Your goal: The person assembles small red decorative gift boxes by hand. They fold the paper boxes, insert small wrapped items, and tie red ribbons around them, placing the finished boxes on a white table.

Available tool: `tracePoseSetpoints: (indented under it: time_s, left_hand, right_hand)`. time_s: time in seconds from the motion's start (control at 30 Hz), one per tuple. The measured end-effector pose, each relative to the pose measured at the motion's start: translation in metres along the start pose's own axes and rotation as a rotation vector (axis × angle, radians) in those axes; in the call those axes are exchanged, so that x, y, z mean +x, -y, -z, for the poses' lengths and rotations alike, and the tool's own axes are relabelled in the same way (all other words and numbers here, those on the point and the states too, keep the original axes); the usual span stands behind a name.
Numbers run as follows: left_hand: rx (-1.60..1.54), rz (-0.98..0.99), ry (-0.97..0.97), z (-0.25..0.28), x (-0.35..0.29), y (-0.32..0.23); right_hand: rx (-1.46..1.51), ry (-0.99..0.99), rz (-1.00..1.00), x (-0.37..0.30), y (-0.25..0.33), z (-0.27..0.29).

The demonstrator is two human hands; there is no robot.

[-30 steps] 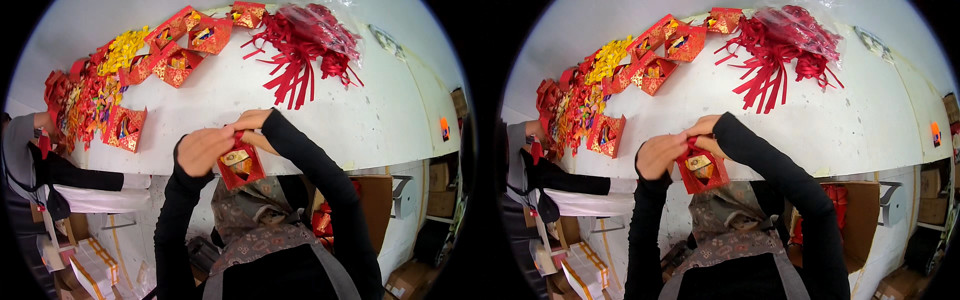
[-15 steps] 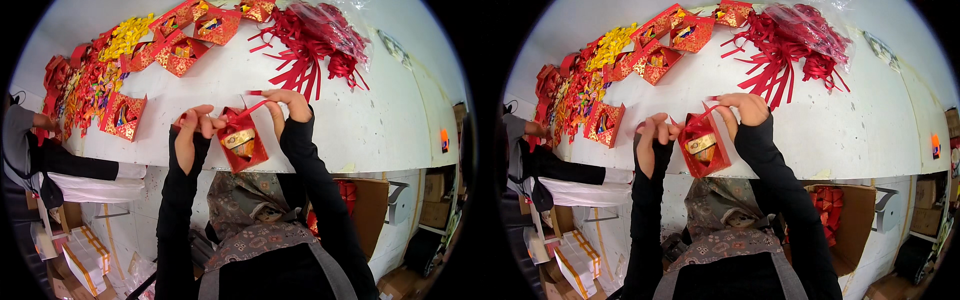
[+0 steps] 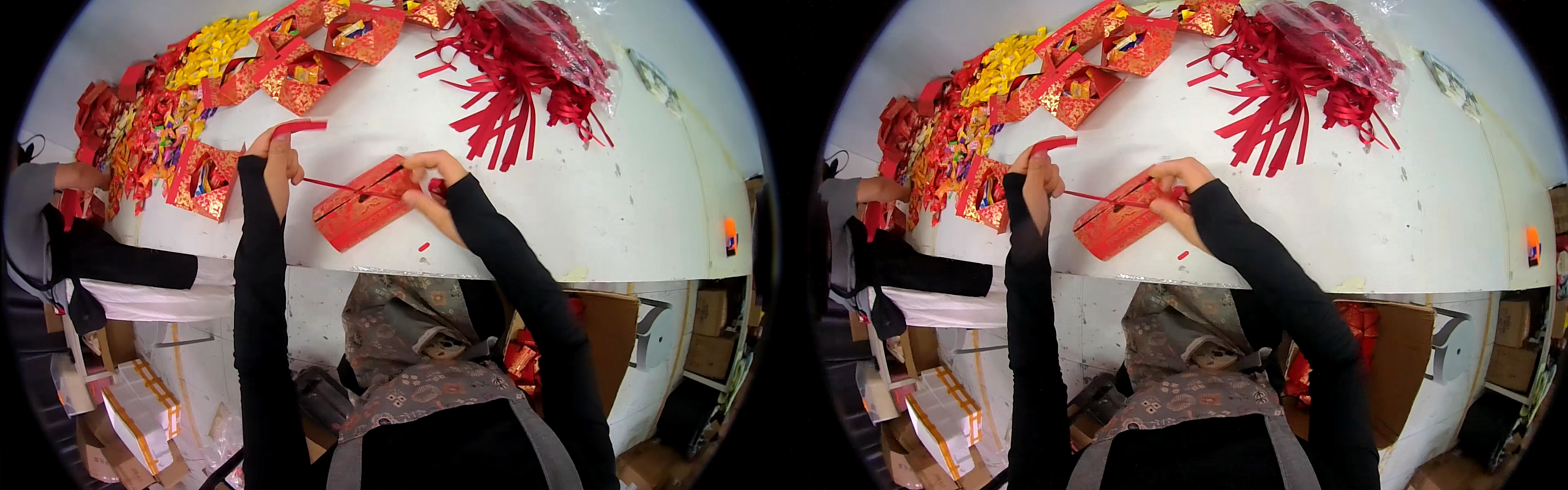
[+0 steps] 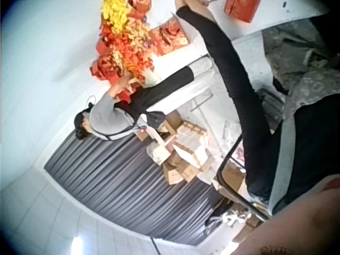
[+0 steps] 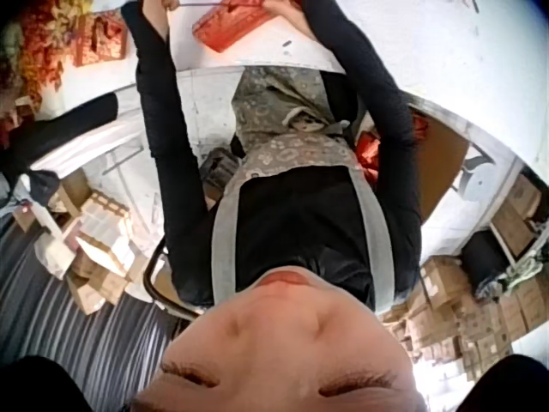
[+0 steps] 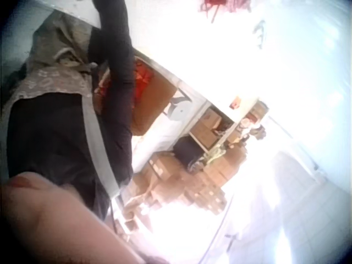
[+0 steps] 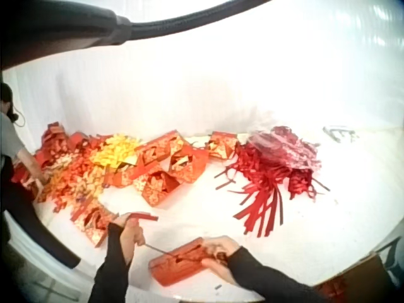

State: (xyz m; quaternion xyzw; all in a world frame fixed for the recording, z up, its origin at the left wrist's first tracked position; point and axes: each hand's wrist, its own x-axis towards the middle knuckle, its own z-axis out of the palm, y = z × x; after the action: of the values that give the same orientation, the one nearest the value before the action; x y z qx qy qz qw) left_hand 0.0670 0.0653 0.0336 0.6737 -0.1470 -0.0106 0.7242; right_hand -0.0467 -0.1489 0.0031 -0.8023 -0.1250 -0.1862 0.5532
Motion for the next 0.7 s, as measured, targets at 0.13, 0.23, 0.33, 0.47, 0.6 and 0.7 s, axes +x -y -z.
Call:
tracePoseSetpoints:
  time_s: [0.13,0.23,0.33,0.47,0.6,0.7]
  left_hand:
    - [-0.212,-0.004,0.362,-0.004,-0.031,-0.042]
    - [-0.099,-0.189,0.959,-0.005,-0.058,-0.087]
    - [0.221,0.302,0.442,-0.004,-0.112,-0.056]
    - [0.675,0.111,0.047,-0.033,-0.115,-0.003]
    - [0.632,-0.113,-0.055,-0.064,-0.114,0.015]
    - [0.562,-0.350,-0.068,-0.072,-0.114,0.023]
  right_hand:
    - [-0.561,0.319,0.099,0.019,0.000,-0.003]
    - [-0.580,0.272,0.080,0.015,0.002,-0.005]
    - [-0.622,0.230,0.037,0.008,0.009,-0.015]
    - [-0.627,0.203,0.012,0.005,0.014,-0.016]
    - [-0.624,0.189,-0.014,0.002,0.014,-0.010]
    - [-0.614,0.175,-0.034,-0.004,0.010,-0.010]
